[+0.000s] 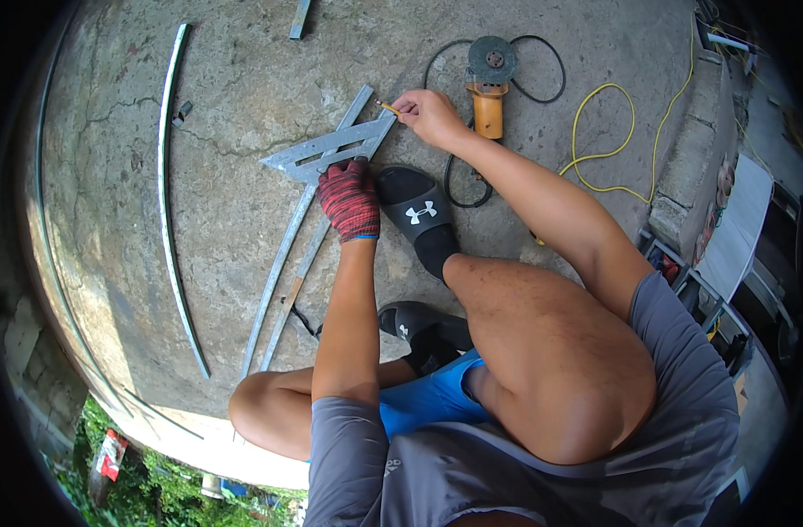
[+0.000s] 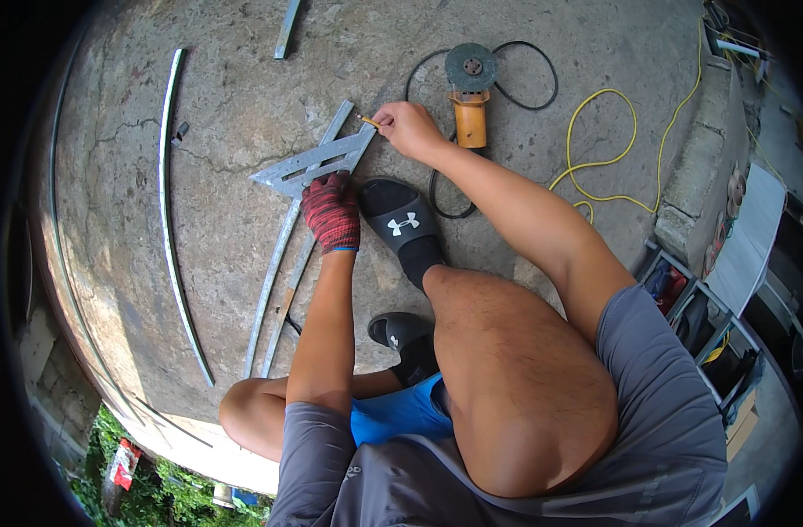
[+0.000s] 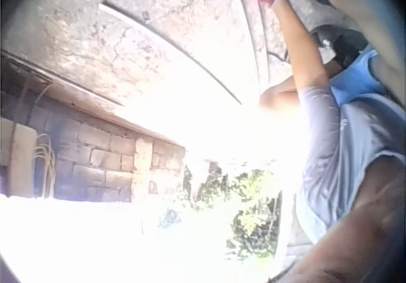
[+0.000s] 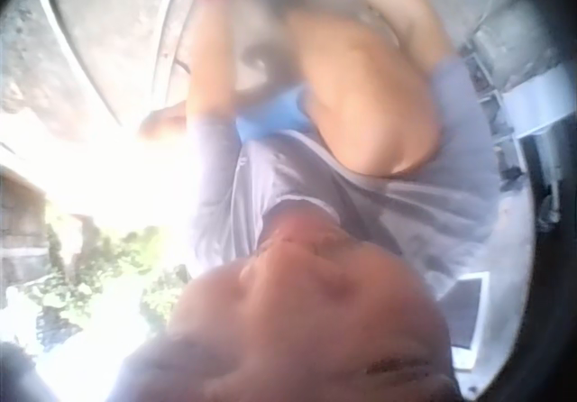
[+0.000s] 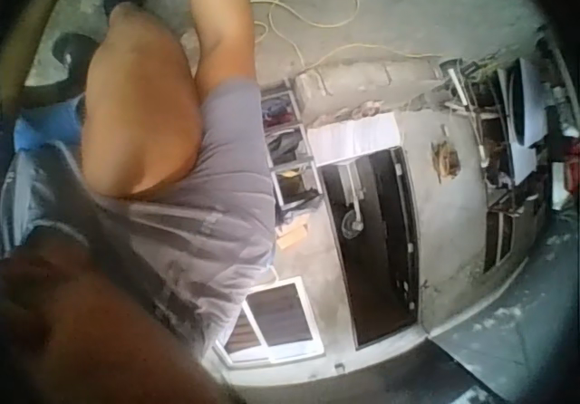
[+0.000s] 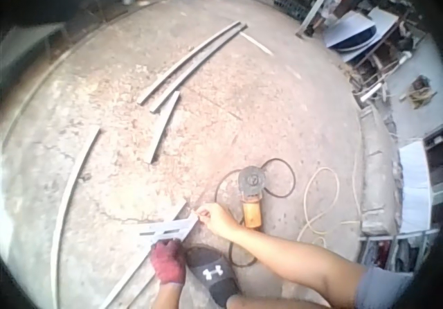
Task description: Marking metal bars using a speed square and pencil, then cutting them with an angle grinder.
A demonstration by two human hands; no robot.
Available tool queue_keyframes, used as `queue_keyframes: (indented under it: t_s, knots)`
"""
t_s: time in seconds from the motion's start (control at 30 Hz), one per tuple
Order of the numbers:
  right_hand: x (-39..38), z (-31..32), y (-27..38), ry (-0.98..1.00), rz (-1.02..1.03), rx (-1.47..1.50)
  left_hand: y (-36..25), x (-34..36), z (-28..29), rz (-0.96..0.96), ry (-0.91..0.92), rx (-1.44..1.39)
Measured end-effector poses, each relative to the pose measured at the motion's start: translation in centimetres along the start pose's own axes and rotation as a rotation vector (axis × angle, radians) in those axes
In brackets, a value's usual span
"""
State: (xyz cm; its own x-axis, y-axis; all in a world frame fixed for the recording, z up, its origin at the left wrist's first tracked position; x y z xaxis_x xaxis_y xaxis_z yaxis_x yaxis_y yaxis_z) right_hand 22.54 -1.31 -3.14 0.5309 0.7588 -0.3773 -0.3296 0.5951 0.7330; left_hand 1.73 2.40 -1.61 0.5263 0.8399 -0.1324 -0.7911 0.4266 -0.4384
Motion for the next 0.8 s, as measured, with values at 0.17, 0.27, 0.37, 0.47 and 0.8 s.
queue_keyframes:
  t_s: [0.17, 0.27, 0.37, 0.47, 0.8]
  knots:
    - [0.13, 0.31, 0.24, 0.009, 0.037, 0.023, -0.24, 0.31, -0.09, 0.009, 0.023, 0.025]
    - [0.04, 0.36, 0.17, 0.0, 0.077, 0.041, -0.46, 0.38, 0.07, 0.012, 0.03, 0.028]
    - [0.07, 0.37, -0.06, -0.007, 0.106, 0.053, -0.6, 0.4, 0.12, -0.004, 0.0, 0.005]
    - [0.08, 0.41, -0.02, -0.003, 0.111, 0.054, -0.71, 0.43, 0.25, -0.019, -0.024, 0.005]
    - [-0.23, 0.87, 0.84, -0.001, 0.123, -0.049, -0.75, 0.65, 0.16, -0.015, -0.012, 0.013]
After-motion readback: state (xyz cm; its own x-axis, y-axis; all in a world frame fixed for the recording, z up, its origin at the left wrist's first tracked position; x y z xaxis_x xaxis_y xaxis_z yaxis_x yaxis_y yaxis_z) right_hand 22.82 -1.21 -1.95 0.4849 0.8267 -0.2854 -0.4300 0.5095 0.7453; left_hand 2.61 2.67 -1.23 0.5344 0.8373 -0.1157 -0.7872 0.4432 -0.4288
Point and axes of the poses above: each hand's wrist, its own x-axis towards the middle knuckle, its own z-axis out of the back of the hand, y = z × x, the point moved 4 cm from there along x, towards the middle knuckle, and after that the axes turned 5 degrees about -y, right-handed, at the moved point
